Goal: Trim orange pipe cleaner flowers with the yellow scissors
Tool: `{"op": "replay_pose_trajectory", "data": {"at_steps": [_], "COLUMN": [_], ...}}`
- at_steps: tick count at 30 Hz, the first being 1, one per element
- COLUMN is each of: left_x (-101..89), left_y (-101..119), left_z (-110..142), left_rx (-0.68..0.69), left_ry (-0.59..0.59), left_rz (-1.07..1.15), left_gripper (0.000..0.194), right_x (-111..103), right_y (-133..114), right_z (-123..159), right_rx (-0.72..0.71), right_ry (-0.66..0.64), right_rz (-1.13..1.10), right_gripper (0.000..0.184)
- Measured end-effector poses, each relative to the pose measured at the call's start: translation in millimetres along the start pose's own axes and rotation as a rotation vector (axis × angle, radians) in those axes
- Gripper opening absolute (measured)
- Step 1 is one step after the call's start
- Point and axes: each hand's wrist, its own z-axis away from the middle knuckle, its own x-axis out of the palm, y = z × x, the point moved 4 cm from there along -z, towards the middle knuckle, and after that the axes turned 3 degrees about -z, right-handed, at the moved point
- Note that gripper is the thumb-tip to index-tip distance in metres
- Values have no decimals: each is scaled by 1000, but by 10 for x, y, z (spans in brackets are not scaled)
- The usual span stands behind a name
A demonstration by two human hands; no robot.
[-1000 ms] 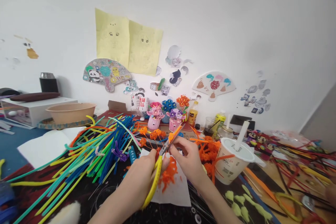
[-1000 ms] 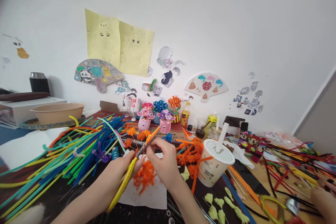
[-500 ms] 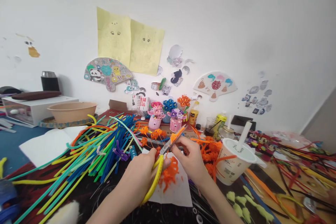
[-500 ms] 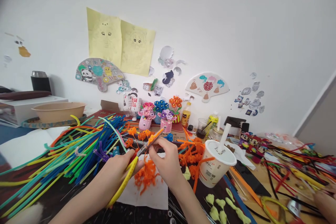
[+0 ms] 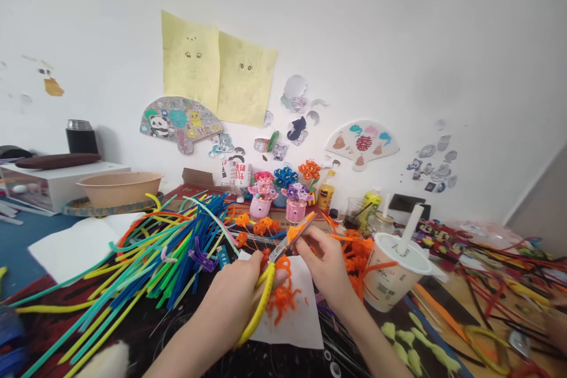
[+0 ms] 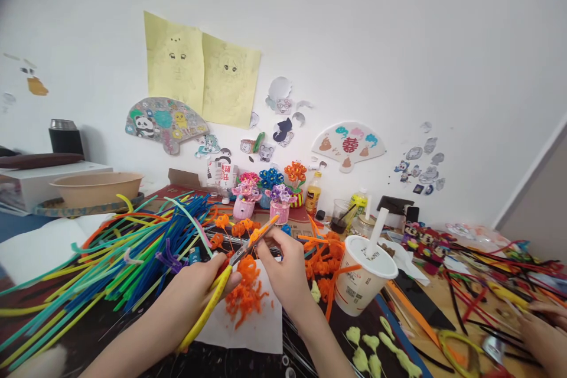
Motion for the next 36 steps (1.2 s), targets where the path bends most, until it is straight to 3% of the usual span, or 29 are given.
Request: {"op": "replay_pose_trajectory", "data": {"at_steps": [12, 19, 28, 36], "left_x": [31, 25, 9, 60], "left_y": [-61, -51, -74, -38], "left_z": [-46, -36, -11, -32], "left_rx": [15, 20, 15, -22], "left_ry": [36, 30, 26, 29], "left_rz": [-140, -121, 33, 57], "left_gripper": [42, 51, 28, 30], "right_x": [-20, -33, -58, -4], "right_y": [-91, -75, -35, -124], "right_z": [4, -2, 0, 6], "right_rx": [-62, -48, -22, -69], "right_ry": [5, -7, -2, -26], "right_rz": [150, 124, 92, 90], "right_gripper": [17, 18, 17, 18]}}
